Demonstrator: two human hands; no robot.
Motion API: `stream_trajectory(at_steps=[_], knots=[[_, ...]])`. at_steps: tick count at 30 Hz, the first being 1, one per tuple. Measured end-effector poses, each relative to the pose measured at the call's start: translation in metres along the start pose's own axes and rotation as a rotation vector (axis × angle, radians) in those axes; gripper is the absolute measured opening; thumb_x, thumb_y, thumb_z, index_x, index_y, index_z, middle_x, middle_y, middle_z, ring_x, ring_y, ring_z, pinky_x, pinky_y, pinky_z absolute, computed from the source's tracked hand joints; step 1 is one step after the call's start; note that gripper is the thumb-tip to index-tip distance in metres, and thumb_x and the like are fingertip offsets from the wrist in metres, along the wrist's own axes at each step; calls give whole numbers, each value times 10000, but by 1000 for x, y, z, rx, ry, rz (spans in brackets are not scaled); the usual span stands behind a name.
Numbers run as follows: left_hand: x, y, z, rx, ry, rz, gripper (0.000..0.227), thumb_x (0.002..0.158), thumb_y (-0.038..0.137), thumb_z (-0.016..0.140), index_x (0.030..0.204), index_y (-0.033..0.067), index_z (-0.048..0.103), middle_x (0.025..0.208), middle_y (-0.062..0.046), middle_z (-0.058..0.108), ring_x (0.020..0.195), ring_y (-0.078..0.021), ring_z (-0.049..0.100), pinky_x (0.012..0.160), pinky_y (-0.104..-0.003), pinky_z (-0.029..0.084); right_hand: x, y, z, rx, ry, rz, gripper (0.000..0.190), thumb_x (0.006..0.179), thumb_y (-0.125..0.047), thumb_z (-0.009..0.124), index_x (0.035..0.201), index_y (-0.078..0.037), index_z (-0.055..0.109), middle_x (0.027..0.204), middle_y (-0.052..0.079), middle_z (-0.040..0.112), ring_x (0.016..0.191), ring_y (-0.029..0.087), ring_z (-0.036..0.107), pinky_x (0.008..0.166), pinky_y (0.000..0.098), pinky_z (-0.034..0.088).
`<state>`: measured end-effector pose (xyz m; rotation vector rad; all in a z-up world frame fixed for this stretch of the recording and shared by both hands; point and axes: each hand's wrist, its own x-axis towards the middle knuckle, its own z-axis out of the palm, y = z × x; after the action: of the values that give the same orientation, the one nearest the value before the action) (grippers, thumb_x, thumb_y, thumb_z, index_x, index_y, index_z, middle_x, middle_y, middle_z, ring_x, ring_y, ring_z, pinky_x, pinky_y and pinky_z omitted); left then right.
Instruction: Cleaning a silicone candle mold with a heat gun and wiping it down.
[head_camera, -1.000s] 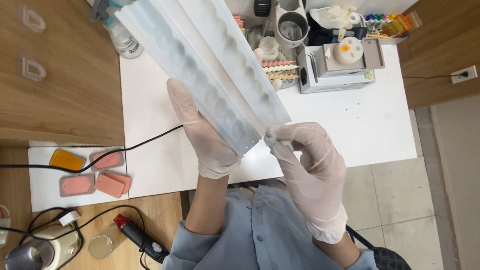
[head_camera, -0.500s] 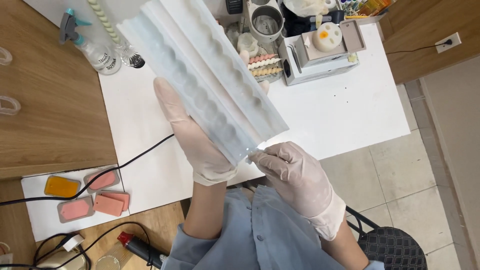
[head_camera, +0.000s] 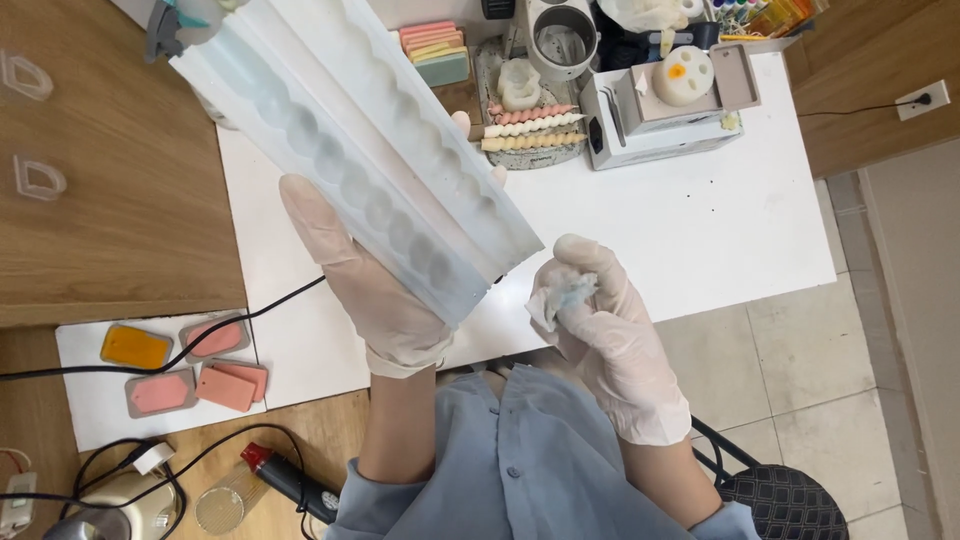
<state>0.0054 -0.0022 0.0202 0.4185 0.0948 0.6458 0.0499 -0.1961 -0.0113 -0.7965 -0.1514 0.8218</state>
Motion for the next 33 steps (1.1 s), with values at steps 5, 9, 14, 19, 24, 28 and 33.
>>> stream_trajectory(at_steps=[5,9,14,19,24,28,33], knots=[[-6,-2,-9,72,51,61,774,1104,618,302,1633,54,315,1480,-210,559,1311,-339,584,1144,-498,501,15,-7,23,-95,35,-18,405,980,6,681,1366,-80,597,1057,105,627,827,175,597,764,320,496],[-9,-10,-14,-43,25,13,813,1121,643,283,1648,25,313,1505,-220,541,1315,-313,576,1168,-459,463,22,-9,56,-653,5,-316,245,913,41,685,1100,-115,659,1093,6,609,936,135,666,807,307,590],[-9,-14,-6,65,50,44,805,1066,642,295,1632,69,306,1506,-226,539,1359,-342,570,1162,-484,472,34,5,65,-1343,-5,-603,285,865,48,762,1122,-56,693,1008,58,706,877,164,681,759,296,560],[-7,-6,-2,199,120,95,810,1059,640,330,1633,69,294,1509,-174,506,1342,-363,547,1074,-506,473,34,7,53,-1463,-30,-558,292,786,63,757,1046,-60,705,940,73,694,823,201,718,724,309,573],[-5,-4,-10,-144,63,13,859,1042,687,280,1670,100,272,1559,-203,480,1357,-355,560,1140,-518,492,16,-9,58,-1455,-152,-537,228,820,43,769,1000,-51,665,961,48,699,872,197,719,734,288,579],[-11,-6,-8,-138,-22,1,875,1078,703,276,1690,78,275,1587,-243,467,1344,-372,551,1147,-524,476,21,-17,69,-1355,-43,-550,239,872,70,722,1066,-56,666,1038,45,707,900,176,727,773,275,608],[-14,-8,15,125,27,14,811,1049,594,364,1641,56,230,1594,-196,407,1406,-377,506,1170,-616,461,45,-7,75,-1564,-108,-781,309,848,-18,787,1130,-113,703,1060,59,695,968,224,691,802,331,575]])
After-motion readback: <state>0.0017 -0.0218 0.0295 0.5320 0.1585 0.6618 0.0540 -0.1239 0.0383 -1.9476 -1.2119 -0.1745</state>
